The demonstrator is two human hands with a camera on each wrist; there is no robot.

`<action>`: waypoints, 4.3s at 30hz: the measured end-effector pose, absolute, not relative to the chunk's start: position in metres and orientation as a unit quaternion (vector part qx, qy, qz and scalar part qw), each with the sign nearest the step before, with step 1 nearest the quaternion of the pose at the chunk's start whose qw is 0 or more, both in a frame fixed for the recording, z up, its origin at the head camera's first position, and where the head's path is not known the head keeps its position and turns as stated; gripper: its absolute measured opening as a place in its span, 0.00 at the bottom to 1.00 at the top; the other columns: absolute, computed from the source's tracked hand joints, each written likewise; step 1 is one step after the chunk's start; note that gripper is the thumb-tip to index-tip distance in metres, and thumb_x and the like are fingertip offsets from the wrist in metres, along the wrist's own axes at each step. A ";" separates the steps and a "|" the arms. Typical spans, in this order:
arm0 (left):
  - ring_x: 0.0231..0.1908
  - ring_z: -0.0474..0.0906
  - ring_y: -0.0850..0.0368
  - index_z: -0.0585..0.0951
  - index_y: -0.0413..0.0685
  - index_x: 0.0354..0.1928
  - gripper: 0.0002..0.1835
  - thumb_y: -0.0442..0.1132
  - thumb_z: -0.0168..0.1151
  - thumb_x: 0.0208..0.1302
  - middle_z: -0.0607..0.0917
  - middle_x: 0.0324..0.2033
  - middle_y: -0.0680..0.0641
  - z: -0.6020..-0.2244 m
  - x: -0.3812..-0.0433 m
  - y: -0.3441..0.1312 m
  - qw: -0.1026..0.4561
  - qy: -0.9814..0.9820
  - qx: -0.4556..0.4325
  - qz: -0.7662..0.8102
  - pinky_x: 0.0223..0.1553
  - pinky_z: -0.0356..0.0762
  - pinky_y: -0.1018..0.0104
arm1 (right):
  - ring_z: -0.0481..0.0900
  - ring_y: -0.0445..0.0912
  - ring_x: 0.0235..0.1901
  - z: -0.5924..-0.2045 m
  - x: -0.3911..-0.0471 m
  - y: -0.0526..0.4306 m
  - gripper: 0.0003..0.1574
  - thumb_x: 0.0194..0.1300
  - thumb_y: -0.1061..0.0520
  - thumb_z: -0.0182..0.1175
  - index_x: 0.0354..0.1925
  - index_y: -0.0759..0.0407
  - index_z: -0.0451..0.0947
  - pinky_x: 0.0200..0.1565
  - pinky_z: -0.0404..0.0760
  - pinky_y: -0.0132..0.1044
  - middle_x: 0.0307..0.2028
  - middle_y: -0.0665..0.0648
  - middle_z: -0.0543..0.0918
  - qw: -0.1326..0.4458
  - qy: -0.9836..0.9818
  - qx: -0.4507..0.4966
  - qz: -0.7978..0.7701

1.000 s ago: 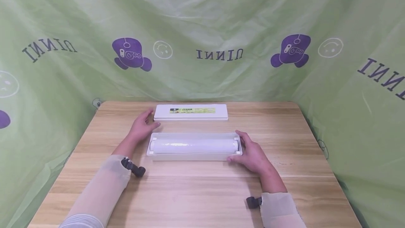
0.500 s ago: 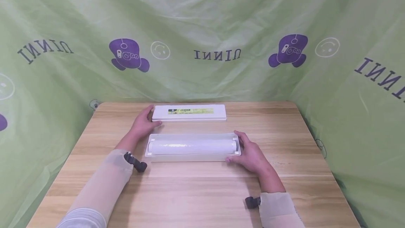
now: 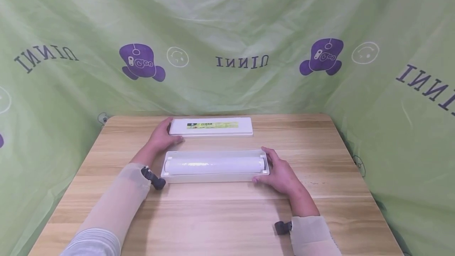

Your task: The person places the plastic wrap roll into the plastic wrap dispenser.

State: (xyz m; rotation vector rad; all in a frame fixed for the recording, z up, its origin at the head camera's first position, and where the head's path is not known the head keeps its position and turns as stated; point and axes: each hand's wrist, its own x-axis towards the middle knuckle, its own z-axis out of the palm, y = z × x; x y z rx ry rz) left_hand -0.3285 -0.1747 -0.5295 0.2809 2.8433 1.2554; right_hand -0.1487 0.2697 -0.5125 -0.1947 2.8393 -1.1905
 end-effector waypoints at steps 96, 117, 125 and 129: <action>0.67 0.62 0.41 0.76 0.64 0.65 0.48 0.58 0.83 0.35 0.66 0.69 0.48 -0.510 -0.292 -0.199 -0.018 0.914 0.126 0.385 0.66 0.61 0.40 | 0.61 0.63 0.68 -0.510 -0.147 0.268 0.74 0.33 0.34 0.81 0.74 0.41 0.53 0.67 0.60 0.59 0.68 0.66 0.66 0.041 0.917 -0.055 -0.392; 0.64 0.66 0.44 0.76 0.65 0.64 0.47 0.56 0.84 0.35 0.67 0.67 0.50 -0.491 -0.283 -0.196 -0.023 0.903 0.150 0.401 0.61 0.72 0.51 | 0.57 0.69 0.68 -0.481 -0.173 0.274 0.72 0.48 0.28 0.71 0.78 0.46 0.45 0.64 0.61 0.67 0.73 0.67 0.57 0.011 0.918 -0.060 -0.392; 0.61 0.69 0.48 0.77 0.66 0.64 0.48 0.61 0.83 0.32 0.68 0.66 0.53 -0.487 -0.278 -0.195 -0.022 0.896 0.160 0.414 0.56 0.77 0.56 | 0.59 0.69 0.67 -0.475 -0.196 0.266 0.76 0.42 0.23 0.70 0.78 0.40 0.42 0.62 0.62 0.68 0.73 0.67 0.57 0.001 0.920 -0.029 -0.391; 0.61 0.69 0.49 0.78 0.65 0.63 0.48 0.62 0.83 0.31 0.69 0.64 0.53 -0.486 -0.278 -0.194 -0.022 0.891 0.169 0.421 0.56 0.77 0.58 | 0.57 0.69 0.68 -0.475 -0.203 0.263 0.78 0.41 0.24 0.72 0.78 0.38 0.39 0.63 0.60 0.69 0.74 0.65 0.55 0.004 0.917 -0.026 -0.397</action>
